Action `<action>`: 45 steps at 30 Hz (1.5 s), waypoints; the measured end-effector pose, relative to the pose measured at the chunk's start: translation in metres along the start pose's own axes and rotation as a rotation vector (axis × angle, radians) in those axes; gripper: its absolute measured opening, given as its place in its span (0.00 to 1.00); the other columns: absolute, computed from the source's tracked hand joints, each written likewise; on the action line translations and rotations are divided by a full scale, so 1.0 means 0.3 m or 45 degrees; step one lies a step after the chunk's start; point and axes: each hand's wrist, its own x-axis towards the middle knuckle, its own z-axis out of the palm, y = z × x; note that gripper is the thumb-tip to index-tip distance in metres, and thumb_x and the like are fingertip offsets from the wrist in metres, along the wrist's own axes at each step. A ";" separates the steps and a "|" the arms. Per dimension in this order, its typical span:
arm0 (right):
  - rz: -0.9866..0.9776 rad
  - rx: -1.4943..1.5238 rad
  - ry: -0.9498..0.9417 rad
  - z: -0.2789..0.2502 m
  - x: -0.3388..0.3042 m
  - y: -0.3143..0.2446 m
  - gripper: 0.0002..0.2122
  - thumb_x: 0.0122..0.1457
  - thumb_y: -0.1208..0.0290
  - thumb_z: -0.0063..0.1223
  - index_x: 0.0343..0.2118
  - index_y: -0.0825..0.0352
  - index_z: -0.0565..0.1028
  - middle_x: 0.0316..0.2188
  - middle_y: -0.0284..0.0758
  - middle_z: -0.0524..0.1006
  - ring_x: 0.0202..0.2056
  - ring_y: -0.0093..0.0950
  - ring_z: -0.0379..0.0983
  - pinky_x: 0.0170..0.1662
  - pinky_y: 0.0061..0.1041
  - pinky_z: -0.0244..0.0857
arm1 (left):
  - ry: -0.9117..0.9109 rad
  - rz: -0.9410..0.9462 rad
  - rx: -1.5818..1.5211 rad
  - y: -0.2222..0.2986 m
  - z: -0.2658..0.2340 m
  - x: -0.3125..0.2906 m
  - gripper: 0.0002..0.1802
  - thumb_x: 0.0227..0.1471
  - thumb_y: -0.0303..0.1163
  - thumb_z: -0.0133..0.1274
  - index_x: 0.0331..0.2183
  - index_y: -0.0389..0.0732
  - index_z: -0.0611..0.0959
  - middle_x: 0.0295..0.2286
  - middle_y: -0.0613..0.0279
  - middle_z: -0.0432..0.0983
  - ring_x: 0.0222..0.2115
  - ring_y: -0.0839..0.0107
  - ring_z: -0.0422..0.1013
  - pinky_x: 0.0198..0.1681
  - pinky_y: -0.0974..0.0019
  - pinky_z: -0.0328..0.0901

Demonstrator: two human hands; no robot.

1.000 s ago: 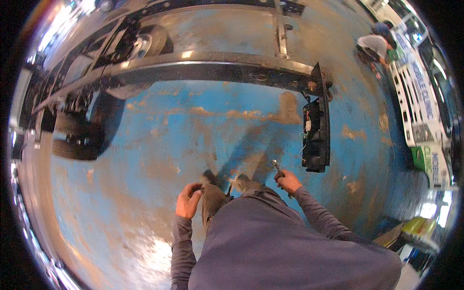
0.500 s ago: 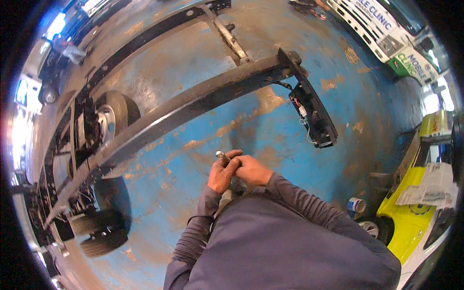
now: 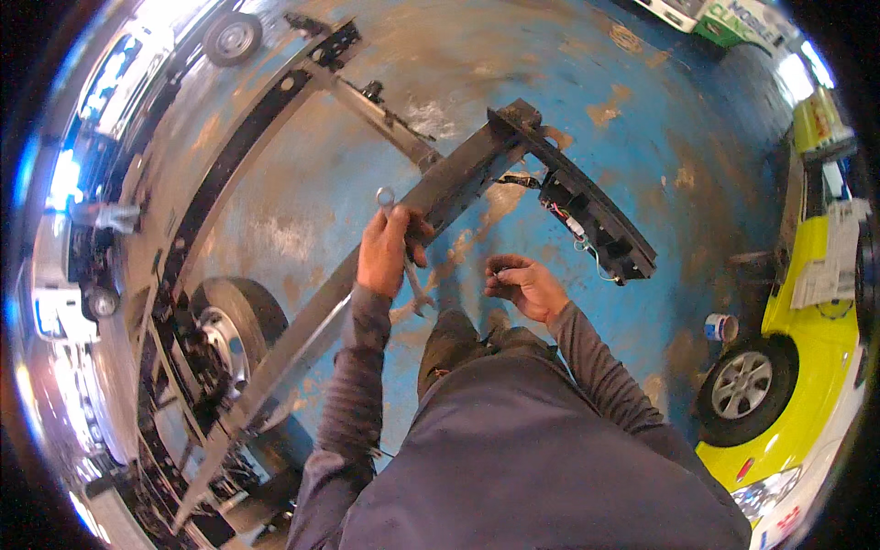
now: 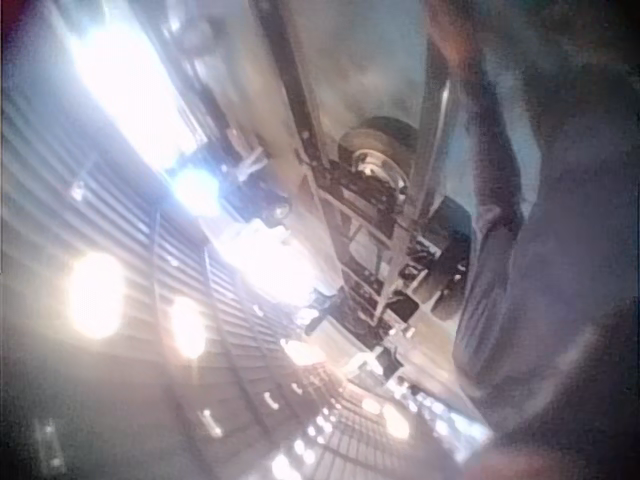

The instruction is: The person uses a wrench to tighten bolts on a metal vehicle frame in a workshop. They move around the frame, adjusting and securing multiple fasteners on different sections while other vehicles are visible in the background.

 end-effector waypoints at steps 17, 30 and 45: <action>-0.500 0.128 0.451 0.020 0.338 -0.179 0.08 0.60 0.74 0.48 0.40 0.71 0.71 0.32 0.36 0.73 0.30 0.28 0.73 0.36 0.33 0.72 | -0.723 -0.585 0.385 -0.122 0.165 1.066 0.14 0.49 0.32 0.59 0.35 0.34 0.77 0.26 0.62 0.73 0.21 0.70 0.74 0.15 0.74 0.53; -0.681 -0.225 1.327 0.063 0.566 -0.259 0.10 0.56 0.73 0.49 0.37 0.74 0.70 0.23 0.38 0.74 0.15 0.26 0.70 0.15 0.29 0.64 | -1.146 -0.527 0.499 -0.139 0.187 1.156 0.17 0.46 0.41 0.64 0.30 0.45 0.74 0.17 0.74 0.63 0.15 0.82 0.60 0.13 0.75 0.48; -0.663 -0.288 1.587 0.064 0.647 -0.292 0.12 0.56 0.77 0.47 0.42 0.75 0.69 0.21 0.39 0.74 0.13 0.28 0.70 0.11 0.28 0.62 | -1.584 -0.783 0.293 -0.249 0.179 1.274 0.13 0.55 0.47 0.54 0.28 0.49 0.77 0.18 0.76 0.69 0.12 0.85 0.55 0.11 0.76 0.44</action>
